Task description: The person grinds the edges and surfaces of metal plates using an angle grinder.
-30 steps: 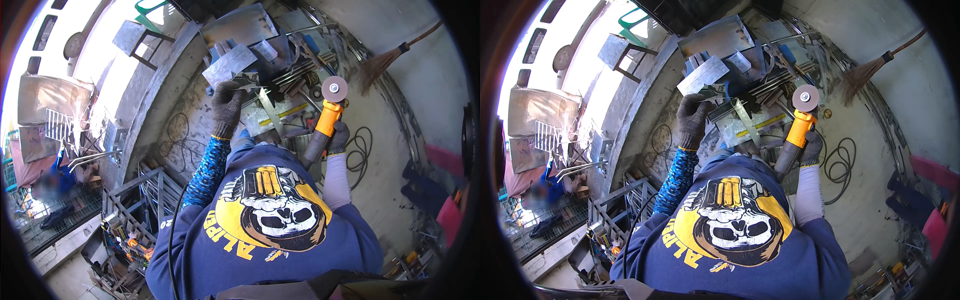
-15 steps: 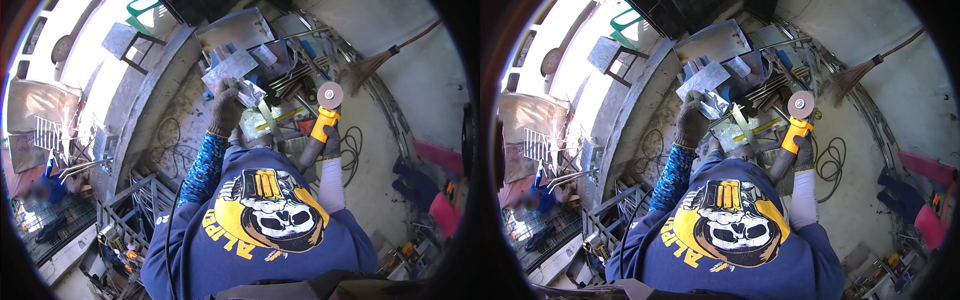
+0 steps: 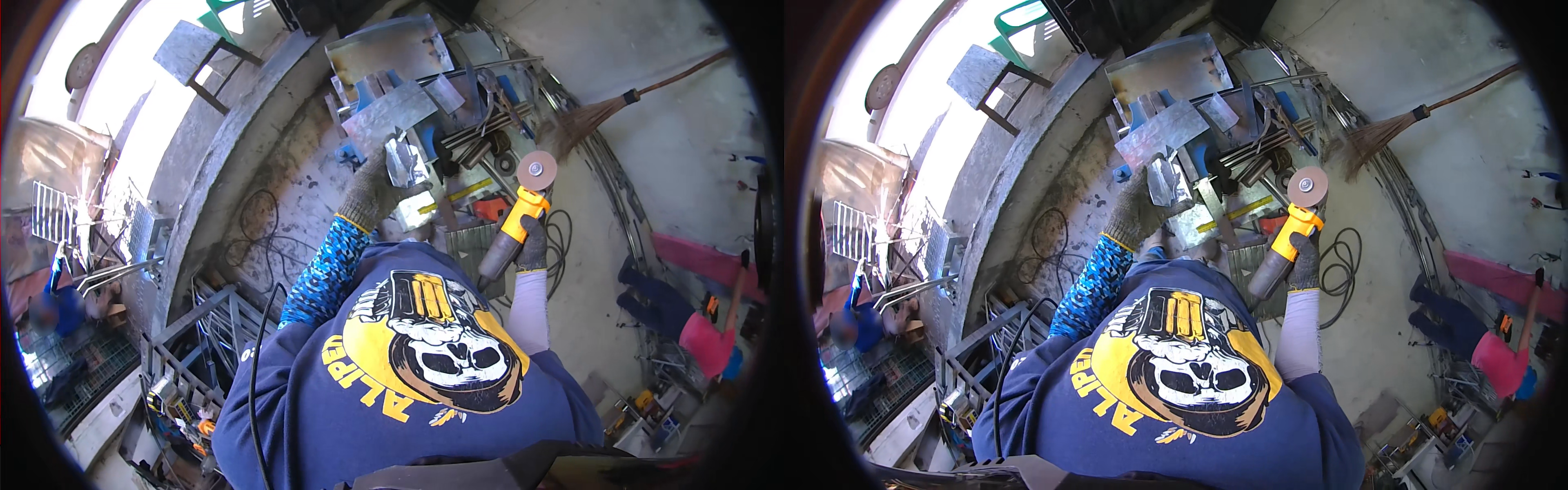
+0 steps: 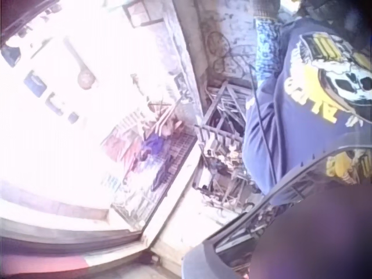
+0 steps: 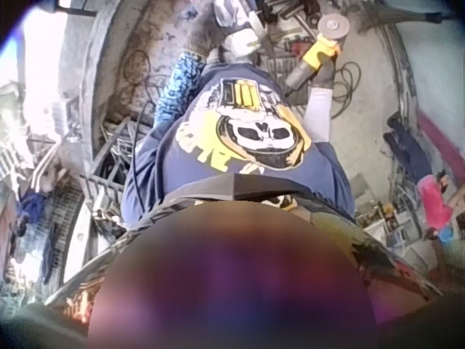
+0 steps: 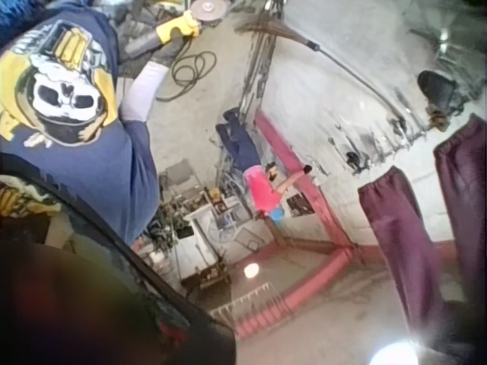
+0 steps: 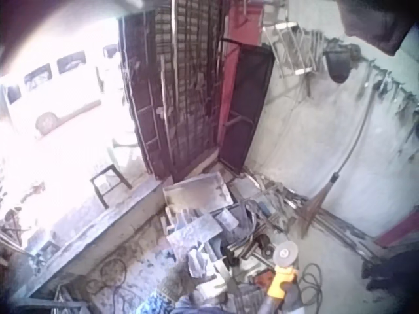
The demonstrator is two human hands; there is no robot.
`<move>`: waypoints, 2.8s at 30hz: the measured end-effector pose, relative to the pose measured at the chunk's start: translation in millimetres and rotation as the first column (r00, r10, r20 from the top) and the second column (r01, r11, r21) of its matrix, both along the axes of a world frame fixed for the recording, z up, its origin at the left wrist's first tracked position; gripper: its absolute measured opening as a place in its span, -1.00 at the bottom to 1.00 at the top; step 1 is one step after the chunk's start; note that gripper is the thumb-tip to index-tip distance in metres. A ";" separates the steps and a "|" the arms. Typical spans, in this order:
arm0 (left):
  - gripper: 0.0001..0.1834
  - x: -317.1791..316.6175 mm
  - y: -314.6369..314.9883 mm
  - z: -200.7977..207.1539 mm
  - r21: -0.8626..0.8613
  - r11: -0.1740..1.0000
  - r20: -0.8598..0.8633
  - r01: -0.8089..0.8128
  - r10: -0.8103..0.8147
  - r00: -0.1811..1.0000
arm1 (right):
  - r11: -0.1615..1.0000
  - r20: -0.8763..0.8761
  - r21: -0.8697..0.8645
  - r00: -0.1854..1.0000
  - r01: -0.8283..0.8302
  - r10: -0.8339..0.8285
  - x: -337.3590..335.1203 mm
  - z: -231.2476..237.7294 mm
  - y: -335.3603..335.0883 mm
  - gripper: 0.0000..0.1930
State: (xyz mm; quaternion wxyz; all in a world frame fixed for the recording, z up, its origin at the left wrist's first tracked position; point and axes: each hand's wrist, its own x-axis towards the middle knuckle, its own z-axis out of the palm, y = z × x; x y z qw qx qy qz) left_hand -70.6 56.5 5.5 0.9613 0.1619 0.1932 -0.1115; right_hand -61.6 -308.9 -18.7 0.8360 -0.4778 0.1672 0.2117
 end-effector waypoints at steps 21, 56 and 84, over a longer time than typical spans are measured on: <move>-0.34 -4.4 4.9 10.7 0.740 0.641 0.103 0.202 -0.406 0.908 | 0.856 0.286 -0.497 0.958 0.142 0.007 12.2 -11.7 4.1 -0.17; -0.60 -4.9 0.4 -2.3 0.924 0.275 -0.090 0.264 -0.516 0.852 | -0.134 -0.117 -0.991 0.512 -0.005 0.851 46.0 49.3 88.0 -0.07; -0.56 1.6 4.5 22.9 0.913 0.269 -0.102 0.306 -0.576 0.811 | 0.085 -0.076 -0.978 0.708 -0.189 0.702 48.2 80.5 90.4 0.04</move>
